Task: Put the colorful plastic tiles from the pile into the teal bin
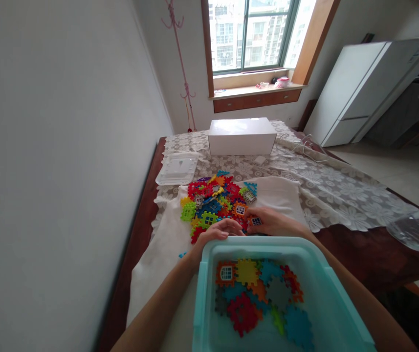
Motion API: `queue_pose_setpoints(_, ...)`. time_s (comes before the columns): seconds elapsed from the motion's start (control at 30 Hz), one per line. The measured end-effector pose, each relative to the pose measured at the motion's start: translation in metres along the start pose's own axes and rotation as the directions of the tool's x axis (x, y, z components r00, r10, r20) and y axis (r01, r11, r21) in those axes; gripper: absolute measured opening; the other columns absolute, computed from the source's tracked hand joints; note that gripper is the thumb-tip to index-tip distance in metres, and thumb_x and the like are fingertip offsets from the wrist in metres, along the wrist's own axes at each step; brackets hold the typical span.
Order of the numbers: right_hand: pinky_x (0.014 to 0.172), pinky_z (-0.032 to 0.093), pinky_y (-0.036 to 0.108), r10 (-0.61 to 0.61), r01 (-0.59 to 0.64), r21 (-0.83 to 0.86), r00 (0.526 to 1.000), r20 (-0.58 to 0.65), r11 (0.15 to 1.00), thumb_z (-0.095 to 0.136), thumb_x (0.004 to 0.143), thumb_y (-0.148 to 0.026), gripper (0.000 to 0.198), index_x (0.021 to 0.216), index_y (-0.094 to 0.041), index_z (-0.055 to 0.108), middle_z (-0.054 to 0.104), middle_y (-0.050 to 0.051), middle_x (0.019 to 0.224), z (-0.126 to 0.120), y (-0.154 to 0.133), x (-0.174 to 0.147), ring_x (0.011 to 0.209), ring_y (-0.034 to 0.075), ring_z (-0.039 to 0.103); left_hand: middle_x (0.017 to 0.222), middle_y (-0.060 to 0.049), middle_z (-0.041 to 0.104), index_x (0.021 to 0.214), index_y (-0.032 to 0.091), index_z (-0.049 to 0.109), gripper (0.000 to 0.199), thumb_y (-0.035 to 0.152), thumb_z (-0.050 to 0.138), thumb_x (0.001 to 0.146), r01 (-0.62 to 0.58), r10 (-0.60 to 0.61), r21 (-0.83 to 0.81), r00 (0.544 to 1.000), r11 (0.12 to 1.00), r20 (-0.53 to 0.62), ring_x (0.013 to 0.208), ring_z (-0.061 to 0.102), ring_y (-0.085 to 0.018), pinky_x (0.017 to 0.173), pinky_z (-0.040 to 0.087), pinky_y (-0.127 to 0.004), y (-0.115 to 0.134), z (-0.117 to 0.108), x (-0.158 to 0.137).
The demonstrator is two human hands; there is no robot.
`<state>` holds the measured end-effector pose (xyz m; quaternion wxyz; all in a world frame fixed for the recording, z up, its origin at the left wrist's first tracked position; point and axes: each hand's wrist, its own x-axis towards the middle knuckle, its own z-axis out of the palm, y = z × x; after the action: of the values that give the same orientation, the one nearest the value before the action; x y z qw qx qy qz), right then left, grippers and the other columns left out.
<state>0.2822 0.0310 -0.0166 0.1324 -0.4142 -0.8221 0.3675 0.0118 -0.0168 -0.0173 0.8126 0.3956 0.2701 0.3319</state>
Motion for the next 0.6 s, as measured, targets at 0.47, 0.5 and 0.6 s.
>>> queue_pose_setpoints(0.47,0.083,0.052,0.037,-0.017,0.018,0.031,1.0,-0.026,0.999,0.062,0.101,-0.04,0.018,0.107,-0.024,0.07,0.079,0.006,0.104,0.005,-0.006,0.001,0.091,0.024,0.071,0.111,-0.011,0.074,0.114,0.015,0.077,0.047,0.036,0.069,0.072,-0.025,0.025,0.041,1.0,0.999,0.016,0.103,0.063,-0.025,0.092,0.043,-0.032,0.001,0.001,-0.001)
queue_pose_setpoints(0.5,0.083,0.052,0.038,-0.014,0.015,0.028,0.999,-0.033,0.999,0.063,0.101,-0.041,0.018,0.106,-0.024,0.069,0.079,0.006,0.104,0.005,-0.007,0.001,0.091,0.024,0.071,0.111,-0.012,0.074,0.113,0.015,0.077,0.047,0.035,0.069,0.072,-0.024,0.024,0.03,1.0,0.999,0.009,0.104,0.063,-0.025,0.092,0.043,-0.032,0.001,0.002,-0.001)
queue_pose_setpoints(0.6,0.08,0.052,0.038,-0.013,0.015,0.033,0.998,-0.055,0.999,0.066,0.1,-0.042,0.019,0.103,-0.023,0.068,0.079,0.007,0.102,0.005,-0.011,0.001,0.09,0.025,0.072,0.112,-0.012,0.075,0.113,0.015,0.076,0.047,0.034,0.07,0.071,-0.012,0.012,-0.013,1.0,1.0,-0.007,0.107,0.065,-0.026,0.095,0.044,-0.032,0.001,0.003,-0.001)
